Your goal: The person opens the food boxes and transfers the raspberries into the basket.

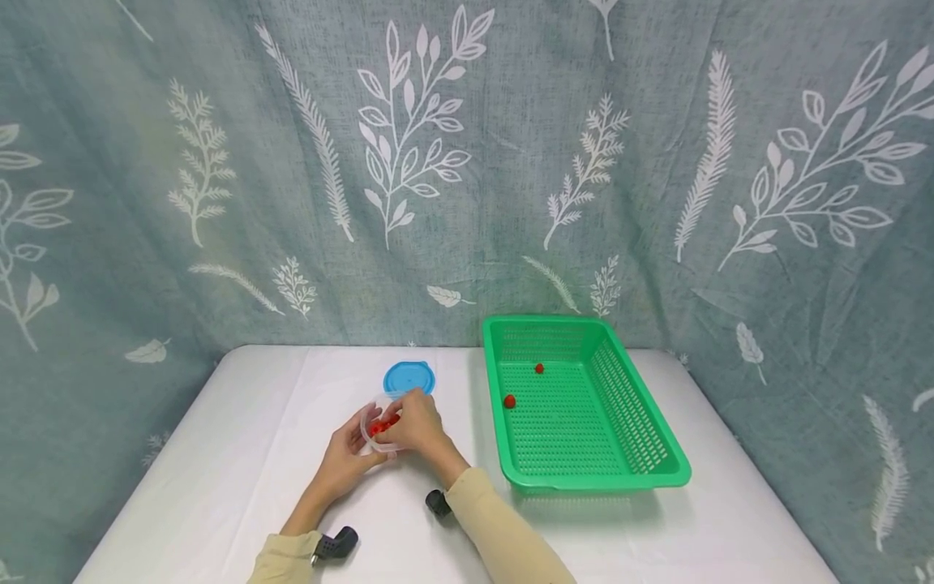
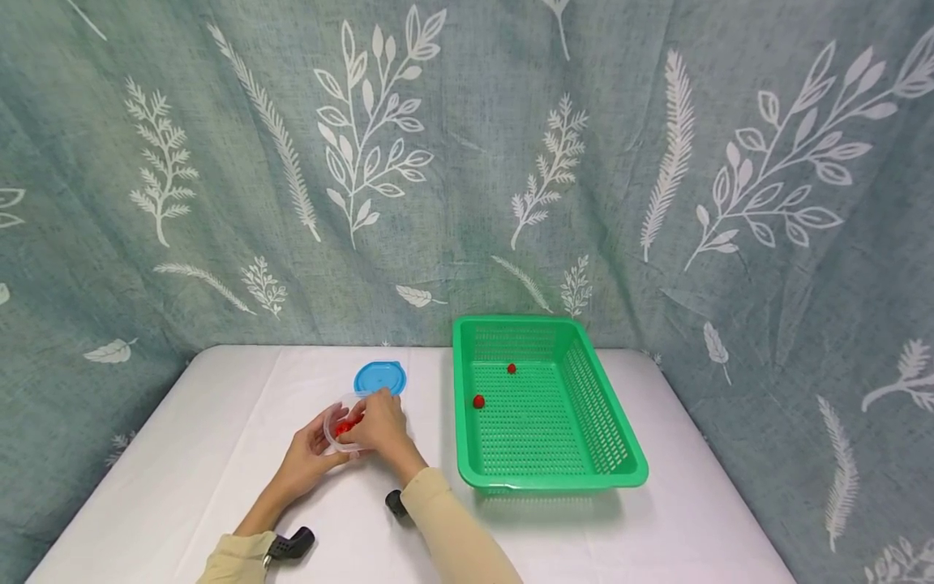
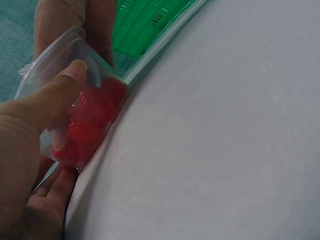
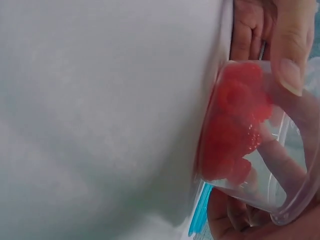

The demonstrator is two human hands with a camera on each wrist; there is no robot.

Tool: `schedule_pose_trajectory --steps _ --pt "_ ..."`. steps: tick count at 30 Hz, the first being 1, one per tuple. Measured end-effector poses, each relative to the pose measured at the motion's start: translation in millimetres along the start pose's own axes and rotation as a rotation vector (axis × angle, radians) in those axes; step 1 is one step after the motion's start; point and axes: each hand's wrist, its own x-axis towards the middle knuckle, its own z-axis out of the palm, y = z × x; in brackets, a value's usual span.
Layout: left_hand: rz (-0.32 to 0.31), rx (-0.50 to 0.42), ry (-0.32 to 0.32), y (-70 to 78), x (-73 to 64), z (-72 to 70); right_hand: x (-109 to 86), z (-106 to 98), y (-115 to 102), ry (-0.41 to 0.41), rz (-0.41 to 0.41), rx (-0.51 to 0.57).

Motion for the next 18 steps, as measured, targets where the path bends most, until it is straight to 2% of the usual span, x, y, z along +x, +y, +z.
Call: schedule_pose_trajectory --steps 7,18 --pt "0.004 -0.003 0.003 0.4 -1.7 0.4 0.0 1.5 0.6 0.009 0.001 0.031" --pt "0.021 0.005 0.020 5.8 -1.6 1.7 -2.5 2.9 6.2 0.071 -0.082 0.109"
